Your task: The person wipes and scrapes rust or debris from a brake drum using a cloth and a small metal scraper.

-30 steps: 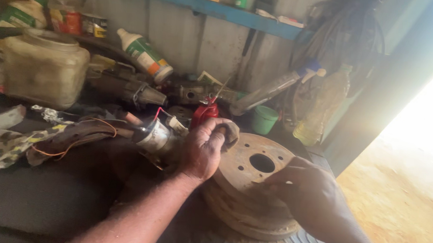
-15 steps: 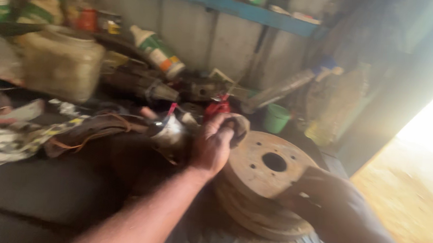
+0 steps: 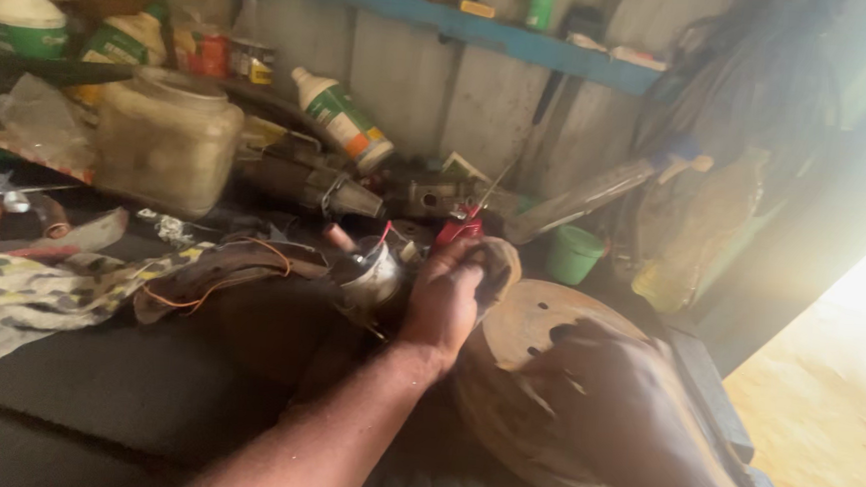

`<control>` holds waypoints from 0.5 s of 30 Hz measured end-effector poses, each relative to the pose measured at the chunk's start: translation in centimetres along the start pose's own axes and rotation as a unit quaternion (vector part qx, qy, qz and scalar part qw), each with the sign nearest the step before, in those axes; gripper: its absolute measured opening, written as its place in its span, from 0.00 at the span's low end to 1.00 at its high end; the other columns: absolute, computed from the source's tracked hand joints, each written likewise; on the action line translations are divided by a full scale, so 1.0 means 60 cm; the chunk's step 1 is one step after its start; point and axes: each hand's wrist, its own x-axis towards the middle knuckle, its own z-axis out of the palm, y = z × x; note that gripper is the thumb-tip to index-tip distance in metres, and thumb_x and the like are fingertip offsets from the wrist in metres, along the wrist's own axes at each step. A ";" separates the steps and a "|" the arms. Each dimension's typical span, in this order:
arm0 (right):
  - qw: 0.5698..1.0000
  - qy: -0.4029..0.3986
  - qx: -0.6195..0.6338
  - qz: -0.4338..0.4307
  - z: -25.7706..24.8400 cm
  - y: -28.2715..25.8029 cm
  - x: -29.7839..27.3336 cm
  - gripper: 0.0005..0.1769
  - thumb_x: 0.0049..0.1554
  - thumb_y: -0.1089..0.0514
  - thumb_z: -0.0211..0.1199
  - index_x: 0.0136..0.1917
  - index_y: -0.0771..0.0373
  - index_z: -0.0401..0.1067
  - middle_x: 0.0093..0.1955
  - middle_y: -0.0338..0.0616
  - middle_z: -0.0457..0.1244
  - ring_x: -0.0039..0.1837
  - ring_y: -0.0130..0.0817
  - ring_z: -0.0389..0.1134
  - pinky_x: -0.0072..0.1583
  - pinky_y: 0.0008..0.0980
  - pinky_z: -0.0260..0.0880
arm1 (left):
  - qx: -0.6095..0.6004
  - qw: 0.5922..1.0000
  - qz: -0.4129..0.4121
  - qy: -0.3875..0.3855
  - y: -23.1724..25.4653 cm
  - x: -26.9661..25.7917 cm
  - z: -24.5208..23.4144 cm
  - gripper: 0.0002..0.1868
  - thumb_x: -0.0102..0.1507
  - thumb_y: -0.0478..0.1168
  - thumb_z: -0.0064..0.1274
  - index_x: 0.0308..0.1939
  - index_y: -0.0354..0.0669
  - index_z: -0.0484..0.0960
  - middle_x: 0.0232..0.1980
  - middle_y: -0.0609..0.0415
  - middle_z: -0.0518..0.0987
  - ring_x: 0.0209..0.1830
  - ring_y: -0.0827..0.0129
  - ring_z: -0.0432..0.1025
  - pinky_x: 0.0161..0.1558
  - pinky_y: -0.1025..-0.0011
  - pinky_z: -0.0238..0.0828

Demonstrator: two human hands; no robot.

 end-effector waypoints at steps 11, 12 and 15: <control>0.993 -0.032 -0.072 0.090 0.010 -0.040 0.034 0.08 0.48 0.51 0.69 0.43 0.46 0.85 0.43 0.38 0.71 0.46 0.43 0.72 0.50 0.42 0.71 | -0.113 0.994 0.005 0.000 -0.019 0.010 -0.012 0.14 0.66 0.30 0.38 0.48 0.34 0.82 0.42 0.54 0.79 0.39 0.70 0.72 0.42 0.72 0.68; 0.993 -0.029 -0.069 0.090 0.006 -0.047 0.037 0.08 0.49 0.50 0.69 0.43 0.46 0.85 0.43 0.38 0.71 0.47 0.43 0.72 0.51 0.42 0.71 | -0.121 0.993 0.007 0.014 -0.019 0.011 -0.011 0.14 0.66 0.30 0.38 0.48 0.35 0.81 0.42 0.54 0.79 0.40 0.70 0.72 0.44 0.72 0.69; 0.996 -0.023 -0.063 0.062 0.006 -0.045 0.042 0.08 0.50 0.48 0.68 0.42 0.44 0.86 0.43 0.37 0.72 0.48 0.41 0.72 0.51 0.41 0.71 | -0.105 0.993 0.018 0.059 -0.013 0.016 -0.007 0.15 0.65 0.30 0.38 0.49 0.39 0.80 0.44 0.56 0.79 0.43 0.72 0.72 0.47 0.73 0.69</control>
